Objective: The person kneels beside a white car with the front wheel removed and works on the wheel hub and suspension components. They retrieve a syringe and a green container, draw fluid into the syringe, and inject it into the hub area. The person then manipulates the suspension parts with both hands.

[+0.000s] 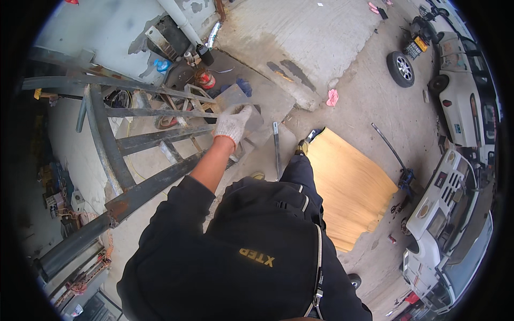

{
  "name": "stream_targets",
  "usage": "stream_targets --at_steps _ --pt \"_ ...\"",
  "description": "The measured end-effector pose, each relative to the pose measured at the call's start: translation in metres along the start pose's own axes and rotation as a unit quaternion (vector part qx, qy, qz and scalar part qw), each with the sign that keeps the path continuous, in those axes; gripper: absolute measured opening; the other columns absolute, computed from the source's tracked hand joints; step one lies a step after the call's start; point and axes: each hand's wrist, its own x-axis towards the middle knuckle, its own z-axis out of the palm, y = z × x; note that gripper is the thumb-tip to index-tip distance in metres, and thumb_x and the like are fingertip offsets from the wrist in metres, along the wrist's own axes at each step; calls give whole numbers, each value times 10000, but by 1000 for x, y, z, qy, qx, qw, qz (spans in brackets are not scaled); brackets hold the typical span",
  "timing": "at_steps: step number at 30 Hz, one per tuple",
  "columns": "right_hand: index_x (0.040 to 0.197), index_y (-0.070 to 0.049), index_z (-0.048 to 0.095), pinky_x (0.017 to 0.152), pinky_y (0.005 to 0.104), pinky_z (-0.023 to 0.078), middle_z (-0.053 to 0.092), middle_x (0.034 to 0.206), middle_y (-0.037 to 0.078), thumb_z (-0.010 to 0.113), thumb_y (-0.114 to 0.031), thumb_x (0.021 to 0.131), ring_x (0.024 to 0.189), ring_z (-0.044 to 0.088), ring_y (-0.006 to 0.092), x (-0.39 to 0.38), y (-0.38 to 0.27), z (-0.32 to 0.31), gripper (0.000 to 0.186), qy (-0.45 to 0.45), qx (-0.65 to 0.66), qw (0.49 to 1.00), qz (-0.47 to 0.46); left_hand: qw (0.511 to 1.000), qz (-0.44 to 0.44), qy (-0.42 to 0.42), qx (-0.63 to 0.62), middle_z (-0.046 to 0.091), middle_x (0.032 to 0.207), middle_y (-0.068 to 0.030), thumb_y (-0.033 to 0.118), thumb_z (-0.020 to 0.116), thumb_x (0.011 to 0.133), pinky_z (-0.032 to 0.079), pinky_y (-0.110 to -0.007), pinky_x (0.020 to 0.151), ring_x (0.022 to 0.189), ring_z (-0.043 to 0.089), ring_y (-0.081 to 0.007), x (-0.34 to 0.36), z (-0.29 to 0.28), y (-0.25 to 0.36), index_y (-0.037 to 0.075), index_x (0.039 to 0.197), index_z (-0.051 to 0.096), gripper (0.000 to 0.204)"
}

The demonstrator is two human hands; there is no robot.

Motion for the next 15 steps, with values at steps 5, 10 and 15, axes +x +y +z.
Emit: stream_targets --at_steps 5,10,15 --pt "974 -148 563 388 324 407 409 589 4 625 -158 974 409 394 167 -7 -309 54 62 -12 -54 990 -131 978 -105 146 107 803 1184 -137 439 677 965 535 -407 968 1094 739 -332 92 1 -75 49 1219 787 478" --pt "893 -117 541 387 297 377 509 644 4 697 -135 933 436 461 126 -220 -649 176 163 -138 -44 873 -465 901 -295 142 284 598 1560 -142 526 601 991 498 -441 1097 1362 613 -340 106 -17 -202 101 1458 643 632" --pt "1012 -67 644 470 271 431 576 700 -3 735 -217 986 539 552 92 -444 -770 274 178 -221 -108 720 -649 817 -483 47 311 613 1553 -93 491 491 1071 495 -478 1117 1413 590 -311 85 -14 -288 149 1477 640 552"
